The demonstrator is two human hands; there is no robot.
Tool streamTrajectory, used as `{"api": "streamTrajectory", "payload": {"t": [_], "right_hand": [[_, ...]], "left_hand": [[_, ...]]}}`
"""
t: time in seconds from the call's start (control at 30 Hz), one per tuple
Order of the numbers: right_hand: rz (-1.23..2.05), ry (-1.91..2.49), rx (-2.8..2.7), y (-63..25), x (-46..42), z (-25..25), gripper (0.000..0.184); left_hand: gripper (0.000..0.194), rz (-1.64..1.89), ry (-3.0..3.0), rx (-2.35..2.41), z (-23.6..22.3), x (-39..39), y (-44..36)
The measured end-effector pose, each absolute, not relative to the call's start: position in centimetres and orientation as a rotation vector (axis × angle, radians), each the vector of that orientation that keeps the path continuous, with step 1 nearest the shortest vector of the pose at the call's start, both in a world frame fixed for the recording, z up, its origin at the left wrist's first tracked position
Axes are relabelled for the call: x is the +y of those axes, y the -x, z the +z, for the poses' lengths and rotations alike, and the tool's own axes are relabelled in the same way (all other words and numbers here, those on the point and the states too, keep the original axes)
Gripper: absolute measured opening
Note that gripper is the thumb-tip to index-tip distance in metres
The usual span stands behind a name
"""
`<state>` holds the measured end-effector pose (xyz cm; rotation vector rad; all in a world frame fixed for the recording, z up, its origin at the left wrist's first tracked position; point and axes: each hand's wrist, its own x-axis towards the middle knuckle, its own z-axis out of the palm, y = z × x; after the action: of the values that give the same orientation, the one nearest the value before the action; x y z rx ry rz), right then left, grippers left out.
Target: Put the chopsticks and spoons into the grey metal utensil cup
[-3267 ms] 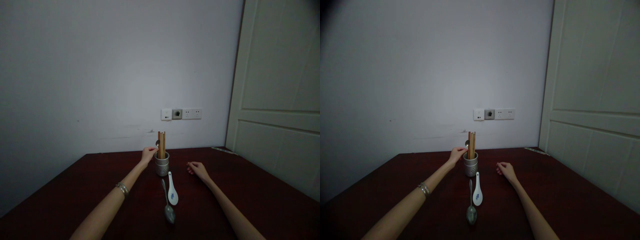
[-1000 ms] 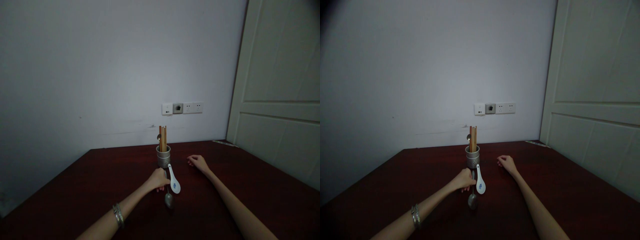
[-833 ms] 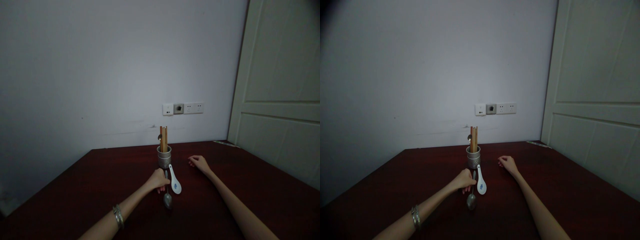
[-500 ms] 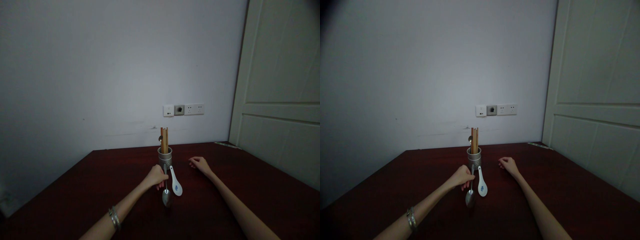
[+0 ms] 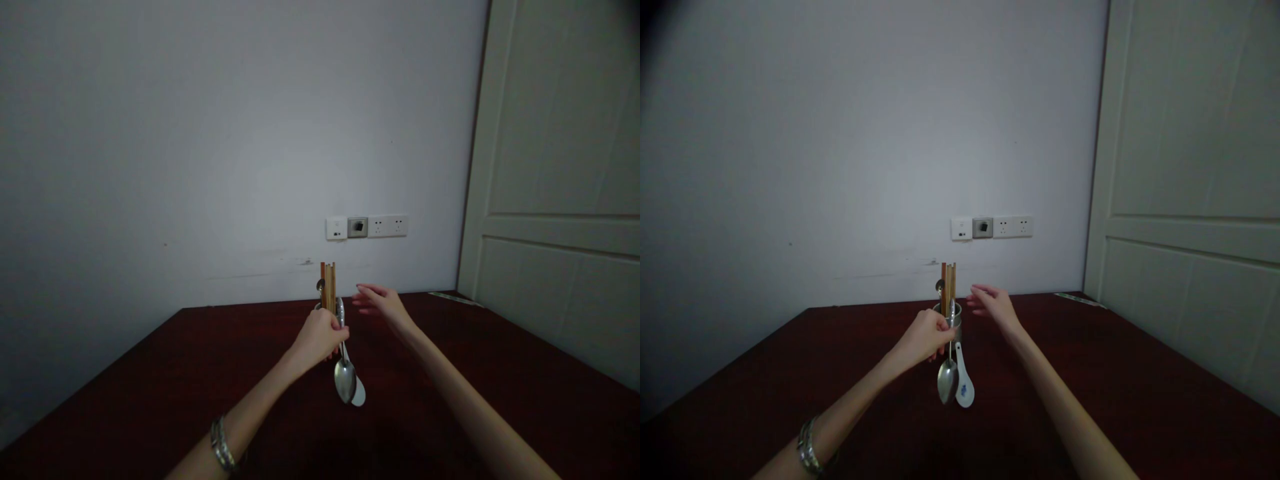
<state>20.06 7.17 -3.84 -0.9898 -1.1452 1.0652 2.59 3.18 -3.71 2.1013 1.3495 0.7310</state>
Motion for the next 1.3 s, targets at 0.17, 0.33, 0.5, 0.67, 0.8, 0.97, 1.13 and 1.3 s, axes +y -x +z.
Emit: {"api": "streamTrajectory", "payload": {"t": [0.17, 0.33, 0.5, 0.67, 0.8, 0.97, 1.13, 1.3], "right_hand": [[1.214, 0.968, -1.221, -17.7, 5.2, -2.6, 0.036], [1.124, 0.951, -1.353, -17.1, 5.7, -3.8, 0.034], [1.071, 0.921, -1.382, -16.8, 5.9, -4.2, 0.035], [1.066, 0.933, -1.29, -17.4, 5.9, -3.7, 0.042], [0.993, 0.926, -1.224, -18.6, 6.0, -3.0, 0.047], [0.869, 0.913, -1.167, -19.7, 6.1, -2.4, 0.044], [0.853, 0.897, -1.12, -20.4, 5.9, -1.9, 0.041], [0.856, 0.884, -1.191, -22.1, 5.7, -1.2, 0.04]], "left_hand": [[0.025, 0.787, -2.159, 1.357, -3.2, 2.8, -3.2], [0.025, 0.839, -2.299, 1.397, -3.3, 2.9, -3.3], [0.026, 0.883, -2.447, 1.445, -3.8, 3.2, -3.4], [0.033, 0.872, -2.506, 1.509, -3.7, 3.1, -2.7], [0.046, 0.775, -2.424, 1.409, -3.1, 3.0, -1.7], [0.039, 0.411, -2.207, 1.117, -3.7, 3.3, -1.2], [0.028, 0.409, -2.15, 1.017, -4.2, 3.9, -1.2], [0.025, 0.509, -2.06, 1.119, -3.1, 4.5, -0.3]]}}
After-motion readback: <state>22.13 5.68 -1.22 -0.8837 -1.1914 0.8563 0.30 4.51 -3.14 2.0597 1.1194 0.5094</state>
